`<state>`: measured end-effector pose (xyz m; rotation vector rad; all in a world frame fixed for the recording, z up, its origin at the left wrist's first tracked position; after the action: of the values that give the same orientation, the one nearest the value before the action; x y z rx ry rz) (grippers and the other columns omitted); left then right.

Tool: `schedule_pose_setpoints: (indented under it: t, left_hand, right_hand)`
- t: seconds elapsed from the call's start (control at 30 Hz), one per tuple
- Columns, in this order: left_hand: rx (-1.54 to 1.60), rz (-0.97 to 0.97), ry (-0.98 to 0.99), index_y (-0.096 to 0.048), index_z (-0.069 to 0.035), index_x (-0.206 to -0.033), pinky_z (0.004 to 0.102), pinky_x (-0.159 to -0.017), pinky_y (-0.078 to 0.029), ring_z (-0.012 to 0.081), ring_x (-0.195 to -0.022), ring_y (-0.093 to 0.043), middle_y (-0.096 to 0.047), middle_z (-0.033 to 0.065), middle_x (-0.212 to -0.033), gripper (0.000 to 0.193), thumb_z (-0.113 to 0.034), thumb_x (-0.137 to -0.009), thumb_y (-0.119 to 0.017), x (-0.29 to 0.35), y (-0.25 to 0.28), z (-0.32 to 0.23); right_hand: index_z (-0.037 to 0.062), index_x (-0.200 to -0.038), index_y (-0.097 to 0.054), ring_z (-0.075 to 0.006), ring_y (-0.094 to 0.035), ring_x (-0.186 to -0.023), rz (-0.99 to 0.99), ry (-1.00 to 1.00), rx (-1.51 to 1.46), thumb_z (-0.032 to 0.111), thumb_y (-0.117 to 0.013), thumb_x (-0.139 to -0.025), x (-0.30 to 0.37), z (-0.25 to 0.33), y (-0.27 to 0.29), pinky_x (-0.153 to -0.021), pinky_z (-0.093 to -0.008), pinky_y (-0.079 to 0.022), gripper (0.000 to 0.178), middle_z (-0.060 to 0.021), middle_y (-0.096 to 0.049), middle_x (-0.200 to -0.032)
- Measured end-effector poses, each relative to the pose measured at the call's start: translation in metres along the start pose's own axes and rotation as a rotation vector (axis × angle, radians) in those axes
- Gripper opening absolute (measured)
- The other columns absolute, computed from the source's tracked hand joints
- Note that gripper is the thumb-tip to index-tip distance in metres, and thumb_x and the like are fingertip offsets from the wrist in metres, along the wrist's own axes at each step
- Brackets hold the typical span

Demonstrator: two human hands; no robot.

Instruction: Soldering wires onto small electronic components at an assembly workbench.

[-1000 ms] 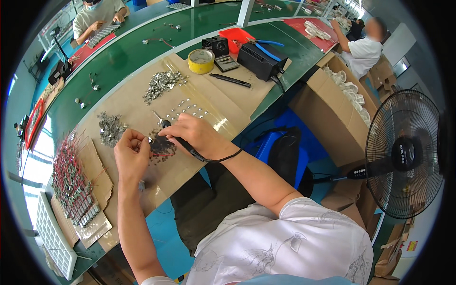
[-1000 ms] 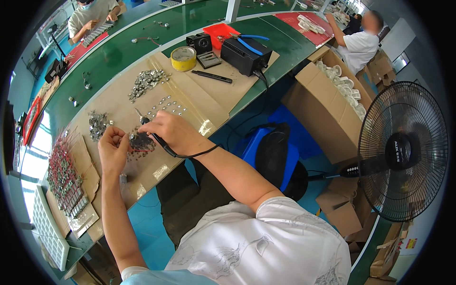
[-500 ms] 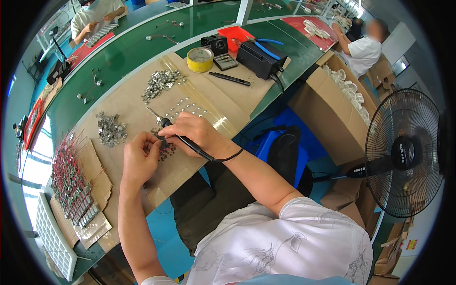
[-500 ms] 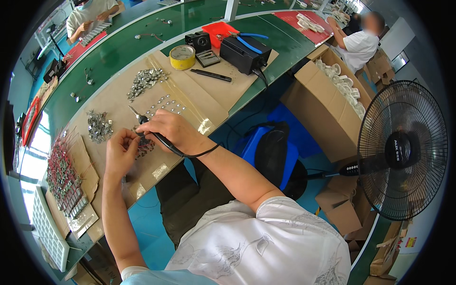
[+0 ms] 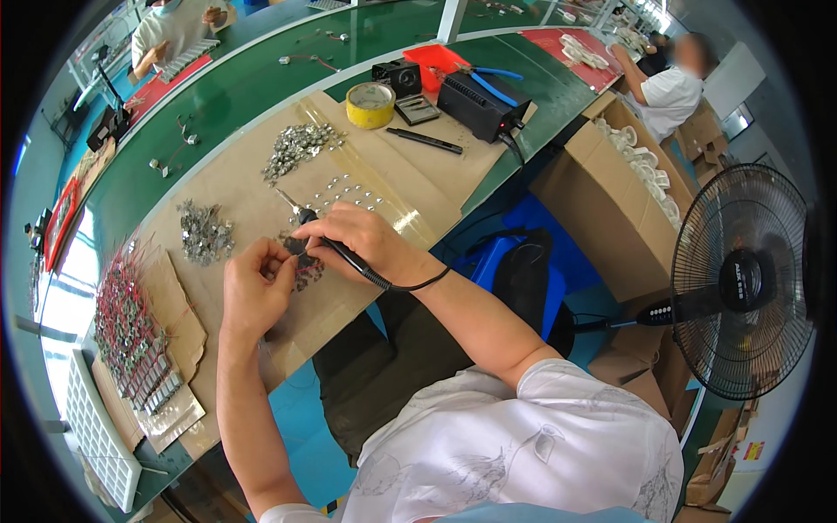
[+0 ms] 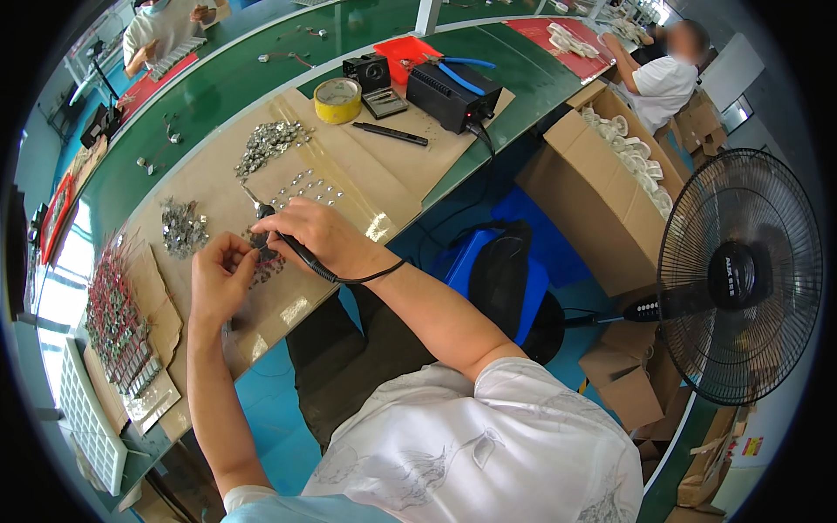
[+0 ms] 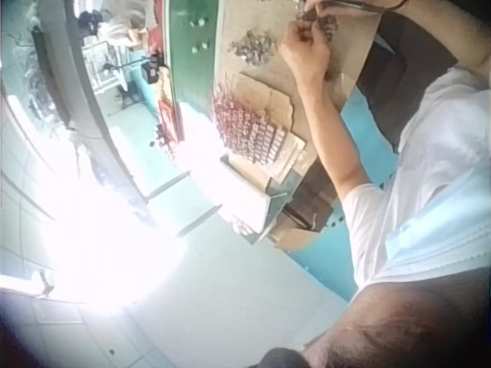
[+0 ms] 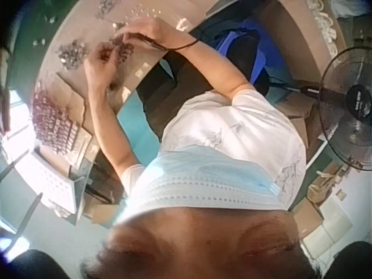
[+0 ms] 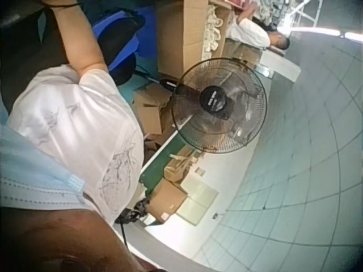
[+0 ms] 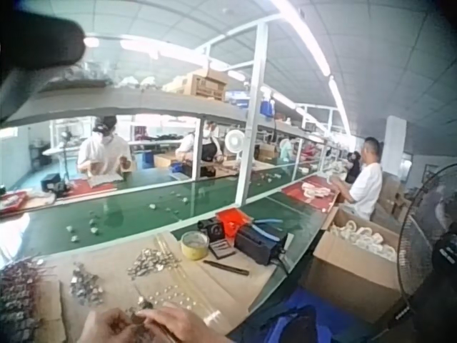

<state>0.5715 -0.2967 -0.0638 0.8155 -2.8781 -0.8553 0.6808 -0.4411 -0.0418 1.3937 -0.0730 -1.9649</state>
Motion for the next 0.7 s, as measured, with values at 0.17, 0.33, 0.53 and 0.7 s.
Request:
schedule_pose_setpoints:
  t: [0.17,0.33,0.53,0.7]
  left_hand:
    - [-0.143,-0.088,-0.069,-0.068,0.001,-0.086,0.0339,-0.057,-0.049,0.0197,-0.059,-0.064,-0.066,0.0112,-0.066,0.011,-0.009,-0.084,-0.072,-0.001,0.011,-0.008]
    - [-0.163,-0.183,-0.186,-0.067,0.002,-0.089,0.0337,-0.059,-0.051,0.0199,-0.062,-0.065,-0.069,0.013,-0.074,0.012,-0.009,-0.086,-0.072,-0.005,0.009,-0.015]
    - [-0.304,-0.18,-0.256,-0.066,0.003,-0.085,0.0368,-0.068,-0.055,0.0279,-0.073,-0.069,-0.067,0.0154,-0.084,0.01,-0.004,-0.081,-0.072,0.001,0.008,-0.016]
    - [-0.261,-0.136,-0.202,-0.065,0.002,-0.076,0.046,-0.077,-0.054,0.0377,-0.085,-0.065,-0.066,0.0173,-0.085,0.009,-0.007,-0.077,-0.067,0.0,0.004,-0.015]
  right_hand:
    - [0.0076,-0.125,-0.069,-0.0262,-0.067,-0.078,0.005,-0.052,-0.008,-0.002,-0.079,-0.081,0.003,0.004,0.003,-0.071,-0.0347,-0.055,0.046,-0.0077,-0.074,-0.093]
    - [-0.0023,-0.137,-0.059,-0.0092,-0.066,-0.069,-0.083,-0.513,-0.257,0.016,-0.061,-0.106,0.041,-0.01,0.022,-0.062,-0.0225,-0.055,0.036,-0.01,-0.077,-0.1]
    - [-0.004,-0.112,-0.071,-0.0079,-0.068,-0.062,-0.259,-0.545,-0.408,0.004,-0.072,-0.096,0.056,-0.016,0.025,-0.054,-0.0197,-0.055,0.018,-0.0046,-0.07,-0.081]
    - [-0.0033,-0.102,-0.073,-0.0091,-0.07,-0.061,-0.21,-0.525,-0.283,0.002,-0.072,-0.094,0.051,-0.011,0.024,-0.053,-0.0195,-0.053,0.01,-0.0044,-0.07,-0.08]
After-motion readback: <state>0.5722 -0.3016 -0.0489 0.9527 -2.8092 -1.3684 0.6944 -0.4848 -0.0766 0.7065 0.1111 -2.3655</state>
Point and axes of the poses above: each hand's wrist, its own x-axis away from the middle knuckle, its own y-axis out of the back of the hand, z = x × y, the point moved 7 cm from there along -x, towards the middle knuckle
